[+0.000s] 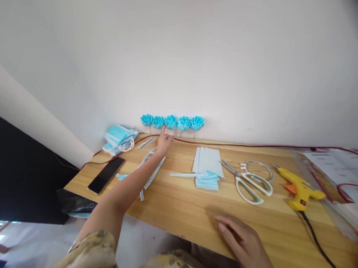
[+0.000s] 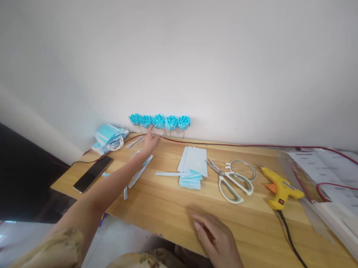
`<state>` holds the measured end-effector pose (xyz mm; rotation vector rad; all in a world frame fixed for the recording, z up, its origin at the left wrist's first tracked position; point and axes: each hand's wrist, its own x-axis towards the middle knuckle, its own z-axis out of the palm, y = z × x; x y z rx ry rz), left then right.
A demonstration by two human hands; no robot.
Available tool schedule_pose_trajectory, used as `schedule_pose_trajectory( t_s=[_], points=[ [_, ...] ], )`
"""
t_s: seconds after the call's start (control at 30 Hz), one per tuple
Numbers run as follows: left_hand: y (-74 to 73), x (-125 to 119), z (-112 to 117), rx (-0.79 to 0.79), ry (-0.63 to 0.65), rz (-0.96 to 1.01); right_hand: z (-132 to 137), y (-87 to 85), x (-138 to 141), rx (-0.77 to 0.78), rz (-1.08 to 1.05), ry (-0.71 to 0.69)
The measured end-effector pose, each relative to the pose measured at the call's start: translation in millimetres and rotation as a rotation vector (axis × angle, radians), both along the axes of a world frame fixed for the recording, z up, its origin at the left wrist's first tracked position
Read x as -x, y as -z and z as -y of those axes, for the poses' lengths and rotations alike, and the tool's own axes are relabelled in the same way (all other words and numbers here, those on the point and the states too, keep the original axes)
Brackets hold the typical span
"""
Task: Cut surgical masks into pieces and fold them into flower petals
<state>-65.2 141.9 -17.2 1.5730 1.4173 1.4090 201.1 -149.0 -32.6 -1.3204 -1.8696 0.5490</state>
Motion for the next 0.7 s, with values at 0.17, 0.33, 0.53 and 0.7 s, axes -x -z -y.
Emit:
schedule_pose_trajectory(
  t_s=[0.17, 0.33, 0.53, 0.7],
  points=[
    [-3.0, 6.4, 18.8, 0.079, -0.075, 0.157, 0.3, 3.2, -1.8, 0.021, -0.002, 0.004],
    [-14.3, 13.6, 22.2, 0.097, -0.177, 0.313, 0.6, 3.0, -1.7, 0.053, -0.003, 0.008],
    [-25.3, 17.0, 7.7, 0.113, -0.135, 0.286, -0.3, 0.1, 0.5, 0.075, -0.018, 0.020],
    [-34.4, 19.4, -2.4, 0.145, -0.058, 0.245, 0.7, 2.8, -0.1, 0.080, -0.015, 0.028]
  ],
)
